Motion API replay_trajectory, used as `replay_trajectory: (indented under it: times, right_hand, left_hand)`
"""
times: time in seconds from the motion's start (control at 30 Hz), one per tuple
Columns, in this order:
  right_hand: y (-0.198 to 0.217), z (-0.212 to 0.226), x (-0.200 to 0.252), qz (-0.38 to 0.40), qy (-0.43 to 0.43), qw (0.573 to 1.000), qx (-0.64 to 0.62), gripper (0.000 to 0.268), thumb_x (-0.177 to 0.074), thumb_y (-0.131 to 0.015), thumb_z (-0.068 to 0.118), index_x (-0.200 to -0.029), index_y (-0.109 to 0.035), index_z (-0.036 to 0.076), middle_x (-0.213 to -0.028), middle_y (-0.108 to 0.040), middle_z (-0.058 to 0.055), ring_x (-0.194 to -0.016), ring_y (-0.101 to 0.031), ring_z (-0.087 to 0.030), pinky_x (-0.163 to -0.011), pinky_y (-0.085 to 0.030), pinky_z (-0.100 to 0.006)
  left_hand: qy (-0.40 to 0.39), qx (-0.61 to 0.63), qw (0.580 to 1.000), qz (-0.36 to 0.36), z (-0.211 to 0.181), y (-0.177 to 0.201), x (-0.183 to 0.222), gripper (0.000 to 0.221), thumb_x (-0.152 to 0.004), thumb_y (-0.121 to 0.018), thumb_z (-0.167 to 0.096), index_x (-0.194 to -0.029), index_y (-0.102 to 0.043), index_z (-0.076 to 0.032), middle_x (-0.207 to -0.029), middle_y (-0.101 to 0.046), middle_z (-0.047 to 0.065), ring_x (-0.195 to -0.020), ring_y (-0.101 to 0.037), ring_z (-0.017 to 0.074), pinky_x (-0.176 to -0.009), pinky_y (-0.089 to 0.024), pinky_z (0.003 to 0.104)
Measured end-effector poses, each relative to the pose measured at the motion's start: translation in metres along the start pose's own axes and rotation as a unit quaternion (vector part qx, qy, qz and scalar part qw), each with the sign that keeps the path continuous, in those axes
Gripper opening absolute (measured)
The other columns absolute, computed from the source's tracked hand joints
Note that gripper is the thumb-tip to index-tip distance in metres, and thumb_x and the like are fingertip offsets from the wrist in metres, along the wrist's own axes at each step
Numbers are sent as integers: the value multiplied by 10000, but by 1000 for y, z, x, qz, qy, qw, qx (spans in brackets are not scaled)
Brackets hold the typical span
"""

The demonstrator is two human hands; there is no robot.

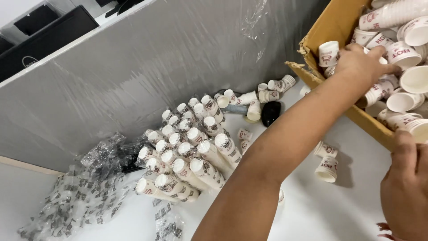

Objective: The person picks up paper cups from a cardboard box, stacks them by hand, and slides the stacks into plastic sleeves on a white desk.

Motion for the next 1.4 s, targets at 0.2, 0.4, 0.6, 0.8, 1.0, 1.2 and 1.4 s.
replay_trajectory:
  times: [0.2, 0.4, 0.6, 0.8, 1.0, 1.2, 1.4]
  right_hand:
    - [-13, -5, 12, 41, 0, 997, 63, 265, -1107, -603, 70, -1365, -648, 107, -995, -585, -42, -854, -570, -171, -772, -473, -279]
    - [14, 12, 9, 2, 44, 988, 148, 259, -1092, -588, 131, -1341, -654, 161, -1026, -586, 7, -875, -537, -153, -815, -440, -256]
    - [6, 10, 22, 2, 59, 982, 178, 337, -1090, -516, 109, -1406, -628, 140, -1024, -550, 9, -921, -519, -161, -870, -438, -253]
    - [17, 15, 8, 6, 40, 986, 165, 217, -1165, -615, 109, -1374, -648, 159, -1028, -581, 13, -872, -529, -155, -815, -442, -255]
    - [-12, -5, 12, 47, -9, 997, 65, 293, -1073, -604, 63, -1361, -629, 116, -1015, -572, -31, -869, -563, -165, -776, -478, -271]
    - [-38, -14, 23, 25, -20, 998, 47, 311, -1042, -622, -10, -1332, -598, 102, -1019, -555, -31, -908, -579, -175, -827, -494, -273]
    - [-13, 2, 18, 5, -17, 999, 50, 267, -1114, -641, 8, -1358, -619, 115, -1034, -578, -45, -875, -580, -178, -808, -512, -269]
  left_hand:
    - [-7, 55, 997, -47, 42, -23, -15, 840, -778, -823, -290, -1470, -398, -503, -1363, -604, -5, -1167, -690, 253, -926, -605, 425]
    - [-40, 132, 989, -52, 49, -14, 3, 794, -712, -863, -310, -1387, -473, -459, -1241, -652, 16, -1111, -689, 250, -915, -575, 396]
    - [-15, 183, 976, -118, 71, 4, 14, 686, -697, -858, -329, -1307, -555, -408, -1158, -695, 23, -1076, -700, 255, -903, -578, 417]
    - [-12, 194, 942, -275, 99, 41, 51, 625, -696, -850, -333, -1266, -600, -384, -1102, -673, 54, -988, -718, 301, -842, -594, 442]
    - [114, 181, 863, -459, 207, 53, 140, 648, -813, -824, -303, -1390, -535, -371, -1126, -626, 52, -975, -685, 305, -851, -594, 454]
    - [218, 237, 837, -442, 246, 7, 152, 833, -695, -851, -347, -1425, -450, -318, -1301, -518, 112, -1179, -534, 376, -889, -562, 512]
    - [-44, 284, 850, -441, 124, 47, 76, 597, -914, -787, -280, -1411, -457, -256, -1266, -630, 57, -1255, -586, 307, -1129, -495, 414]
Point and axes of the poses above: each hand's wrist, its own x-axis away from the middle knuckle, its own y-axis out of the back of the hand, z = x × y, the point moved 9 cm from there along -x, towards the middle knuckle
